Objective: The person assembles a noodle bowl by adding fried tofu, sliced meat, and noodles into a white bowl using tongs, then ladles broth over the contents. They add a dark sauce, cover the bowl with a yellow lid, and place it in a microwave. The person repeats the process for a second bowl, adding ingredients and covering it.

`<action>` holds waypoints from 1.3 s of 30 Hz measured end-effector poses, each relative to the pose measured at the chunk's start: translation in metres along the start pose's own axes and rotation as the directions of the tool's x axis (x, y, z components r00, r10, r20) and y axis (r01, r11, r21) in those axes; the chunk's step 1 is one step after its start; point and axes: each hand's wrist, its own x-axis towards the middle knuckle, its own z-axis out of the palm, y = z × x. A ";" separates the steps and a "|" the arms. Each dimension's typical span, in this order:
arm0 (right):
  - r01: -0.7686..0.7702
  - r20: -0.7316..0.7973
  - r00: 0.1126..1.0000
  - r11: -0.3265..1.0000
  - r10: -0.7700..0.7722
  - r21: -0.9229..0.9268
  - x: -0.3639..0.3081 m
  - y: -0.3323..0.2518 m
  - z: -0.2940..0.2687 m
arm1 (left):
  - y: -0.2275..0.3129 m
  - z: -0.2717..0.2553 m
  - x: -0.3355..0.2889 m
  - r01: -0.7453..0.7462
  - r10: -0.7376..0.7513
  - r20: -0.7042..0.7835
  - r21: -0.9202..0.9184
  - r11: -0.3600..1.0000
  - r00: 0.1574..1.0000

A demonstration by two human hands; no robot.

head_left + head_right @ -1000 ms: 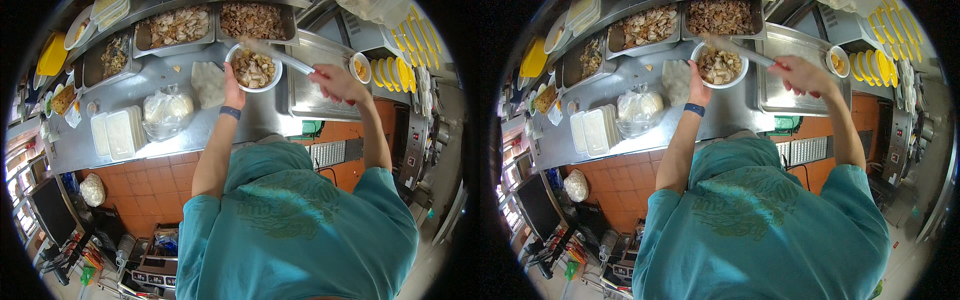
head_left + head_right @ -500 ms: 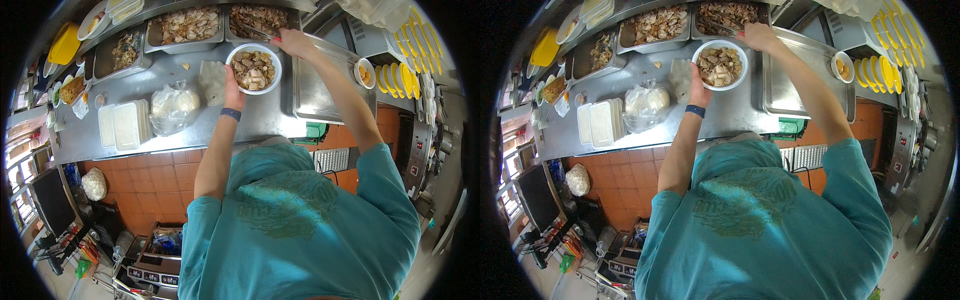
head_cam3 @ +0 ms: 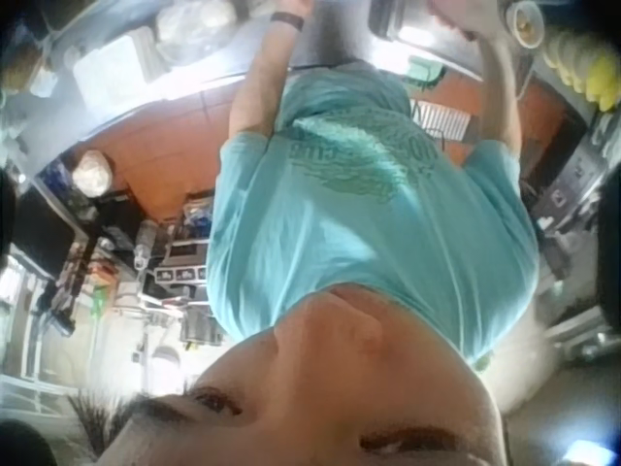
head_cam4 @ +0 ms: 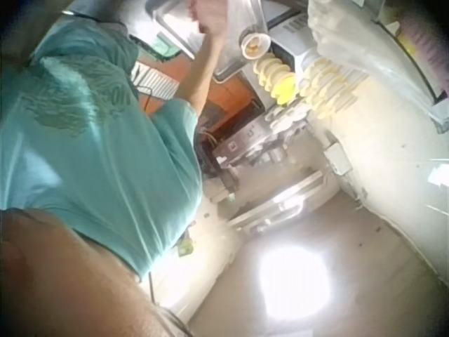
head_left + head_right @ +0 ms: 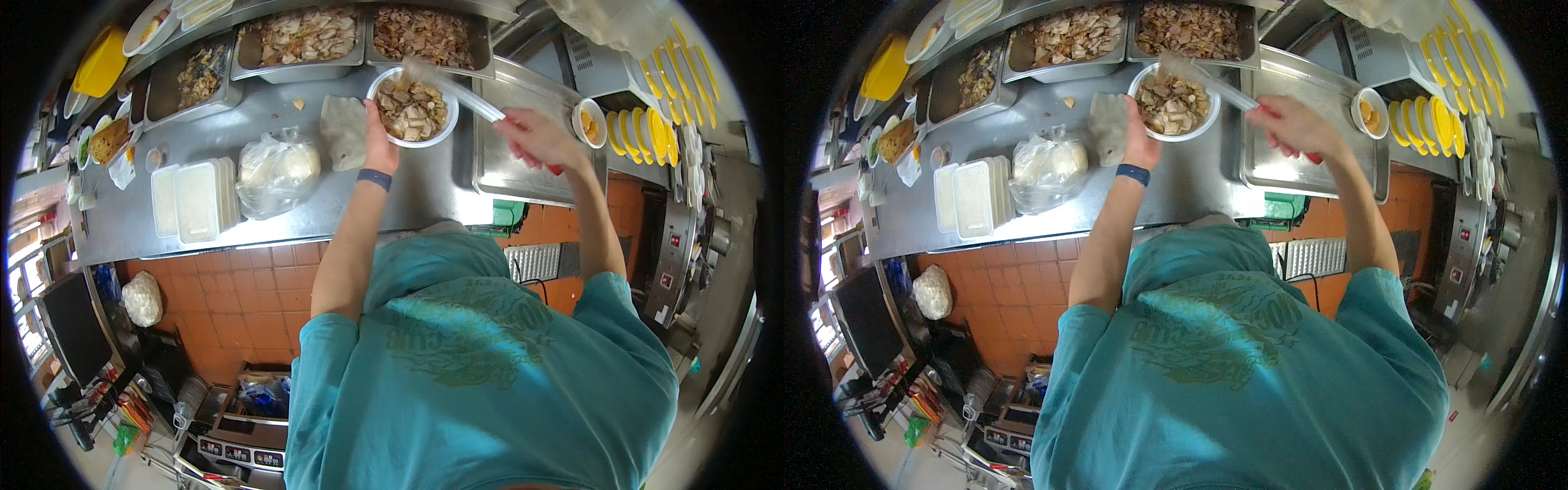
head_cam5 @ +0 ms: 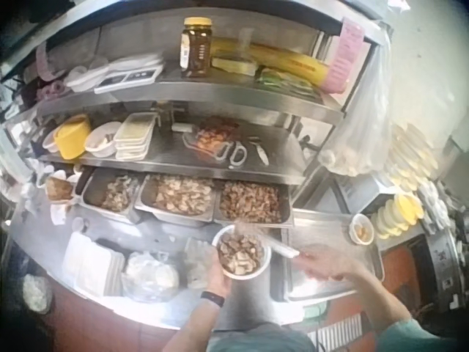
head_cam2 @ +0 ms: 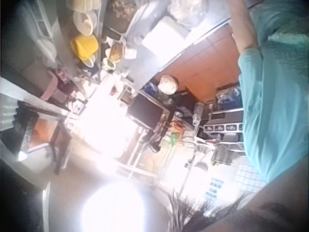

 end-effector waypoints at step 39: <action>0.106 -0.041 0.992 0.955 -0.122 -0.278 -0.061 -0.013 0.025 | 0.023 -0.014 -0.054 0.034 -0.033 -0.018 0.081 0.996 0.999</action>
